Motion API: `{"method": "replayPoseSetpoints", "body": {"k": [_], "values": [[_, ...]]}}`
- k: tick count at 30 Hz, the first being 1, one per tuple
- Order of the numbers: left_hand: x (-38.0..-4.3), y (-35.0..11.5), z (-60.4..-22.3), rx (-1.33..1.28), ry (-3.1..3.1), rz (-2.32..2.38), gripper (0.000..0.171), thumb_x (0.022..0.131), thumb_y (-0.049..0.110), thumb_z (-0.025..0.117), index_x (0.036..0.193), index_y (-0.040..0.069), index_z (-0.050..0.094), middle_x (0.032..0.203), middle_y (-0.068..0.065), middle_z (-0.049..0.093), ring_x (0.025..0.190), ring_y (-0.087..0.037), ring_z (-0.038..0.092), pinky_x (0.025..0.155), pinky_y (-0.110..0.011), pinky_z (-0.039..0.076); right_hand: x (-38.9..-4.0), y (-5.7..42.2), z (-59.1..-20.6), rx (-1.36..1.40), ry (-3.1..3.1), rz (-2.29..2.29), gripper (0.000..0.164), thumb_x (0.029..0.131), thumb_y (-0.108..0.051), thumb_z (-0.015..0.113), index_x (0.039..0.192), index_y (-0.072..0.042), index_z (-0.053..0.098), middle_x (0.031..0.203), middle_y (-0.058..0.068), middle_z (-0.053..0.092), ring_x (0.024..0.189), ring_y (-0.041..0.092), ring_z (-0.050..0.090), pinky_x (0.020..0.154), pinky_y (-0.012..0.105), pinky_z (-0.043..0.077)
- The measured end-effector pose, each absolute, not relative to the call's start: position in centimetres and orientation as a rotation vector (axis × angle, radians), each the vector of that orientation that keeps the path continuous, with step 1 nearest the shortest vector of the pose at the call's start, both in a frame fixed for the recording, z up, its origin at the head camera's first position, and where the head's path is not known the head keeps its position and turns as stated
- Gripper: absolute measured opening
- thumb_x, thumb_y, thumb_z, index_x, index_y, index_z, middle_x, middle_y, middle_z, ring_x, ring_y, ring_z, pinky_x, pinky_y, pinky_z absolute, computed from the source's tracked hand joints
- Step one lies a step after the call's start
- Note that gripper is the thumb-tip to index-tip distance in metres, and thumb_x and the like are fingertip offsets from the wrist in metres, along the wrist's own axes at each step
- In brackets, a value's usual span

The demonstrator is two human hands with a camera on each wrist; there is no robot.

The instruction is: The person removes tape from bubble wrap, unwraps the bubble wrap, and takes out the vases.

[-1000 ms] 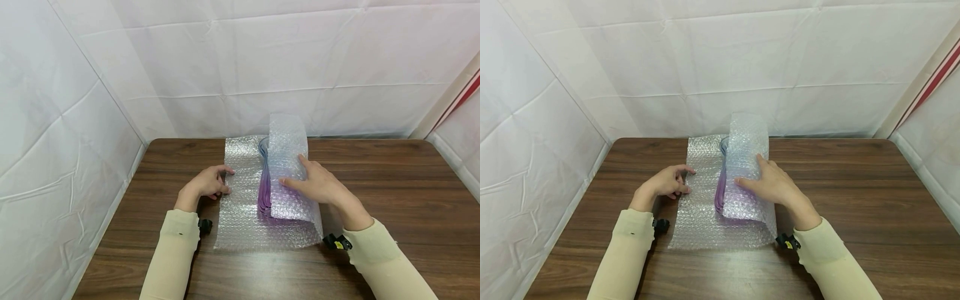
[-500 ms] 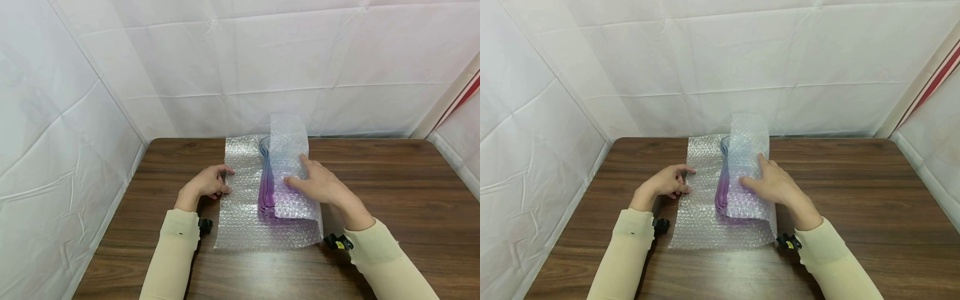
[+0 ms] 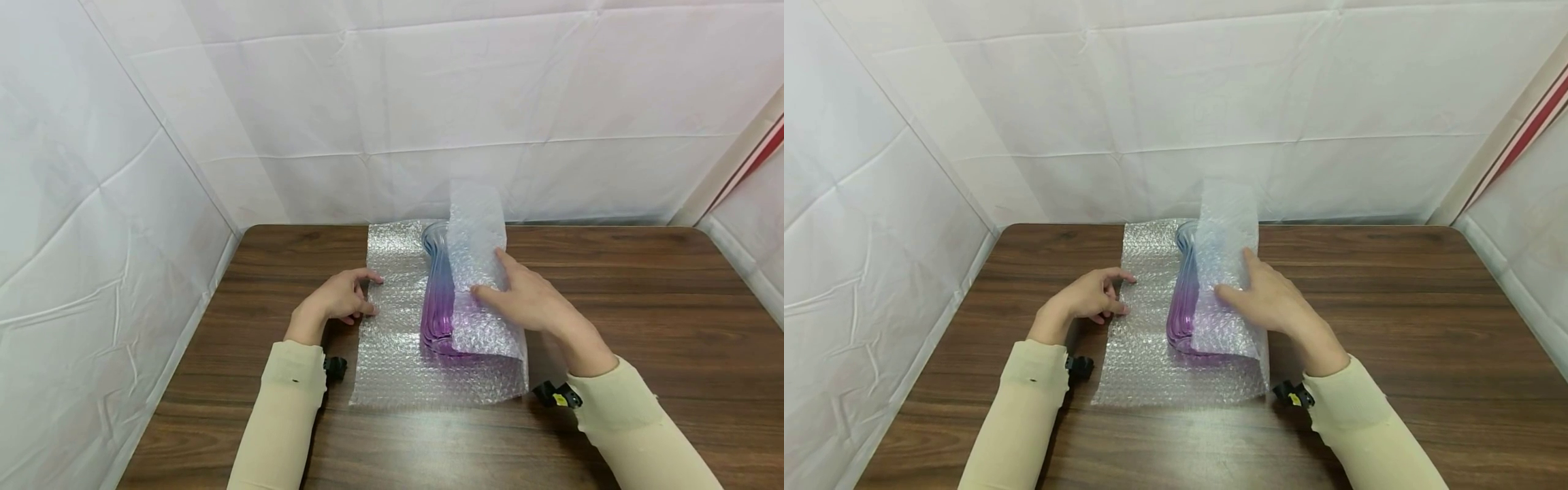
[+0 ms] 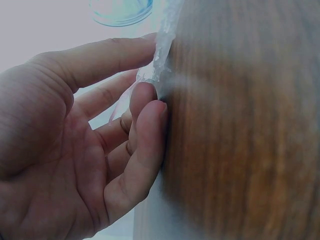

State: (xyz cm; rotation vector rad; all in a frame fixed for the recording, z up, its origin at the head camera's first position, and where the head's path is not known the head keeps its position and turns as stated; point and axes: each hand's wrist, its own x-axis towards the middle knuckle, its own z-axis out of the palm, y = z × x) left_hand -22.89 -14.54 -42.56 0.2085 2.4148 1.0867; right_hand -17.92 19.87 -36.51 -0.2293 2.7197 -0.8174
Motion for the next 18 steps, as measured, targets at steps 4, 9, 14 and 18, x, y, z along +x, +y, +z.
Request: {"method": "replayPoseSetpoints", "body": {"k": [4, 9, 14, 18], "values": [[-22.9, -14.5, -42.6, 0.216, 2.417, 1.082, 0.059, 0.089, 0.013, 0.082, 0.142, 0.023, 0.059, 0.080, -0.008, 0.060, 0.065, -0.021, 0.061, 0.060, -0.034, 0.059, -17.9, 20.1, -36.5, -0.225, 2.719, -0.821, 0.106, 0.098, -0.067, 0.052, 0.166, -0.006, -0.001, 0.168, 0.029, 0.020, 0.154, 0.050, 0.024, 0.124, 0.065, 0.024], [-22.9, -14.5, -42.5, 0.212, 2.415, 1.089, 0.059, 0.089, 0.012, 0.083, 0.142, 0.022, 0.059, 0.080, -0.007, 0.060, 0.065, -0.021, 0.060, 0.060, -0.033, 0.058, -18.0, 20.3, -36.5, -0.225, 2.724, -0.824, 0.106, 0.099, -0.065, 0.052, 0.166, -0.004, -0.003, 0.167, 0.031, 0.022, 0.153, 0.051, 0.026, 0.123, 0.065, 0.026], [-22.9, -14.5, -42.6, 0.212, 2.417, 1.090, 0.059, 0.089, 0.013, 0.083, 0.141, 0.022, 0.060, 0.080, -0.007, 0.060, 0.064, -0.020, 0.060, 0.059, -0.033, 0.058, -17.9, 20.7, -36.5, -0.227, 2.722, -0.841, 0.107, 0.099, -0.066, 0.052, 0.166, -0.008, -0.009, 0.166, 0.034, 0.022, 0.150, 0.054, 0.029, 0.121, 0.067, 0.028], [-22.9, -14.5, -42.6, 0.216, 2.416, 1.090, 0.059, 0.089, 0.013, 0.083, 0.142, 0.022, 0.059, 0.080, -0.007, 0.060, 0.064, -0.020, 0.060, 0.059, -0.033, 0.058, -17.9, 21.1, -36.6, -0.230, 2.720, -0.855, 0.106, 0.100, -0.065, 0.052, 0.166, -0.013, -0.011, 0.165, 0.034, 0.022, 0.149, 0.054, 0.030, 0.120, 0.068, 0.029]]}}
